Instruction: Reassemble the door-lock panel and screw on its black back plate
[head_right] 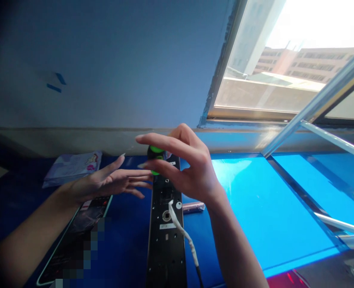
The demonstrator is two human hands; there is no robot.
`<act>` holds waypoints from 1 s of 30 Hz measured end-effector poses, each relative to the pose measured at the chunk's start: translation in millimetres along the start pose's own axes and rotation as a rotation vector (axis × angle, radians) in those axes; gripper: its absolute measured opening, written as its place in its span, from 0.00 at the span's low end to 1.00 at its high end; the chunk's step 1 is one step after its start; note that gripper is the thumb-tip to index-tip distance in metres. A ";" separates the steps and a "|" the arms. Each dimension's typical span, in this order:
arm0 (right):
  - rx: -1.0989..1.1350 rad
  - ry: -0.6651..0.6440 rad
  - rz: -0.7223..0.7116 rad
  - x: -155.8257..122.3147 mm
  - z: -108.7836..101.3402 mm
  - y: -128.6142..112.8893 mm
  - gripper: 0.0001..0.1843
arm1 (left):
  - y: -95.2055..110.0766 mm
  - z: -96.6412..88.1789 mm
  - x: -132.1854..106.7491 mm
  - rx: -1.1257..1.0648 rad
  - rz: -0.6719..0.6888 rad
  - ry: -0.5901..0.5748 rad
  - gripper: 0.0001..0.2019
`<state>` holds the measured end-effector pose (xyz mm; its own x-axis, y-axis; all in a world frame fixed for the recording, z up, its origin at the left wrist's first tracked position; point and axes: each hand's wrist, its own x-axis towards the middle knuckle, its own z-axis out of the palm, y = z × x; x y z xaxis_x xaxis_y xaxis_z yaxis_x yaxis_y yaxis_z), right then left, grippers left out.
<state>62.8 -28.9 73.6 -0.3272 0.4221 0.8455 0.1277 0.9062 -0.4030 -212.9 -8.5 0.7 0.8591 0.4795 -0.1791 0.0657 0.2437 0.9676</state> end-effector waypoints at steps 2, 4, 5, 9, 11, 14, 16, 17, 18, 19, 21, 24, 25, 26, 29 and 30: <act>0.100 -0.093 0.066 -0.8 0.6 -3.4 0.24 | 0.9 0.8 -0.1 0.001 0.007 -0.003 0.46; 0.172 -0.137 0.098 -1.8 0.7 -5.4 0.28 | 2.4 2.0 -0.3 -0.003 0.012 0.001 0.46; 0.179 -0.140 0.084 -2.1 0.8 -5.4 0.29 | 3.1 2.6 -0.4 -0.005 0.013 0.001 0.46; 0.053 -0.021 0.005 -2.0 2.1 -1.1 0.26 | 3.4 3.5 -0.6 -0.011 0.006 -0.004 0.45; 0.050 -0.010 0.016 -1.7 2.5 0.2 0.25 | 1.5 3.4 0.5 -0.033 0.005 -0.002 0.45; 0.194 -0.150 0.063 -2.0 0.6 -2.5 0.30 | -1.8 4.8 3.9 -0.088 0.006 0.030 0.45; 0.257 -0.224 0.094 -2.4 -1.9 -6.2 0.33 | -2.6 6.9 6.5 -0.125 0.001 0.064 0.45; 0.264 -0.243 0.094 -2.4 -3.1 -8.0 0.33 | -2.4 8.0 7.4 -0.140 -0.004 0.078 0.45; 0.262 -0.256 0.090 -2.4 -4.1 -9.3 0.34 | -2.0 8.9 8.1 -0.156 -0.010 0.091 0.45; 0.257 -0.264 0.081 -2.4 -4.7 -10.1 0.34 | -1.4 9.6 8.5 -0.173 -0.013 0.102 0.45; 0.253 -0.265 0.062 -2.1 -5.0 -10.2 0.32 | -0.6 9.7 8.7 -0.212 -0.016 0.116 0.46; 0.256 -0.257 0.059 -1.7 -3.8 -8.3 0.30 | -0.7 7.9 8.9 -0.257 -0.018 0.130 0.46; 0.257 -0.254 0.054 -1.4 -3.4 -7.5 0.29 | -0.8 7.3 9.3 -0.263 -0.022 0.131 0.46; 0.258 -0.253 0.053 -1.2 -3.1 -6.9 0.29 | -0.8 7.0 9.9 -0.265 -0.026 0.132 0.46; 0.260 -0.245 0.078 -0.5 -3.2 -6.5 0.29 | 0.2 7.5 11.6 -0.260 -0.036 0.145 0.46; 0.260 -0.242 0.092 -0.5 -3.5 -6.8 0.29 | 0.9 7.9 11.8 -0.257 -0.037 0.150 0.45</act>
<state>65.4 -35.2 77.1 -0.5416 0.4555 0.7065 -0.0654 0.8150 -0.5757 -198.7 -9.3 0.9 0.7727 0.5806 -0.2566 -0.0510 0.4596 0.8866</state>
